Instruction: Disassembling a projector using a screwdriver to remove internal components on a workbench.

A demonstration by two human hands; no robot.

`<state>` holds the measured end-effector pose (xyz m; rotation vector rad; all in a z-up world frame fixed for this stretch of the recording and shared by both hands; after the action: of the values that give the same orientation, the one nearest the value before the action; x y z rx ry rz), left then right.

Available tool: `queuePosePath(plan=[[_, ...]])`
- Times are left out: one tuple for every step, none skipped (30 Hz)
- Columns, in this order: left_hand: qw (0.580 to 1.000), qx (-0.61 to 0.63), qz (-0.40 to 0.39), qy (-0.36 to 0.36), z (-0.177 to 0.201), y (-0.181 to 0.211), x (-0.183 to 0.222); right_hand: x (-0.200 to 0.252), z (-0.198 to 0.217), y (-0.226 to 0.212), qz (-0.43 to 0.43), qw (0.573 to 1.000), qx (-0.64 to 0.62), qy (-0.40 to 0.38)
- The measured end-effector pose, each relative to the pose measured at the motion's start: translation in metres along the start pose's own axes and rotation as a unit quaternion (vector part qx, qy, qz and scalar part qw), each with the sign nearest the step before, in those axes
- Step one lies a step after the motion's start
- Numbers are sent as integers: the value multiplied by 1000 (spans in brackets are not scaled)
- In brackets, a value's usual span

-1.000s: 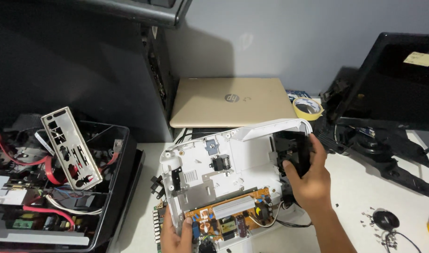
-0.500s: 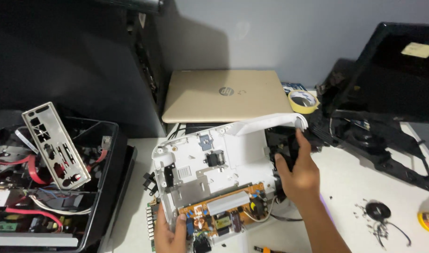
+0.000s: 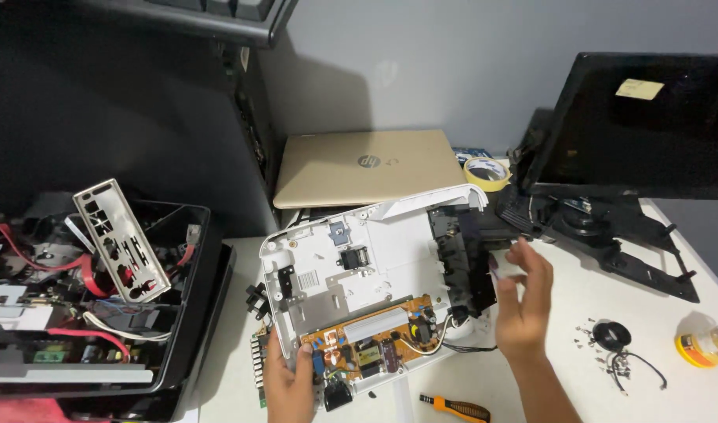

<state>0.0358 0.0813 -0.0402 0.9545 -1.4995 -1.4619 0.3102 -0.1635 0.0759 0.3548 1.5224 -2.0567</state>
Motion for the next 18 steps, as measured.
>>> queuePosePath(plan=[[1000,-17,-10,2,1,-2,-1,5,8,10,-36,999,-1,7],[999,-34,-19,4,3,-4,-3,10,15,20,-72,997,-2,14],[999,-32,-22,3,2,3,-2,16,20,21,-70,997,-3,17],[1000,-26,-12,0,0,7,0,21,26,30,-120,992,26,28],[1000,-20,0,-3,0,10,4,30,32,41,-171,983,54,37],[1000,-21,-2,-3,0,10,2,34,31,47,-171,983,53,38],[1000,-2,-4,-10,-2,10,3,39,33,48,-145,987,53,48],[1000,16,-6,-18,-3,10,3,45,34,49,-118,990,53,59],[1000,16,-7,-19,-2,15,3,44,32,56,-119,990,53,60],[1000,-8,-5,-25,-2,18,4,44,30,55,-69,994,47,64],[999,-33,0,-35,-3,21,6,48,30,54,-22,996,44,68],[999,-34,1,-39,-3,1,1,43,32,50,-24,996,47,71],[998,-17,-61,-26,0,-7,-5,43,36,40,2,995,51,82],[992,1,-123,-12,3,-16,-10,43,39,31,29,994,55,93],[992,1,-121,-17,2,-13,-9,44,47,33,25,993,58,95],[992,1,-128,-15,3,-9,-7,46,58,34,20,991,56,122],[991,2,-136,-12,2,-3,-8,45,69,36,18,987,53,148],[991,3,-135,-16,1,3,-4,51,79,36,17,987,55,151]])
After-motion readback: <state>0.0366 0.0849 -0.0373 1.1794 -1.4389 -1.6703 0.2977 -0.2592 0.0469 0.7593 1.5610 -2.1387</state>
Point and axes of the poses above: each hand's wrist, its own x-axis away from the middle knuckle, its own z-axis out of the back of the hand, y = z × x, the point moved 9 cm from there along -x, towards the middle knuckle, and after that the axes turned 15 degrees about -z, right-handed, at the moved point
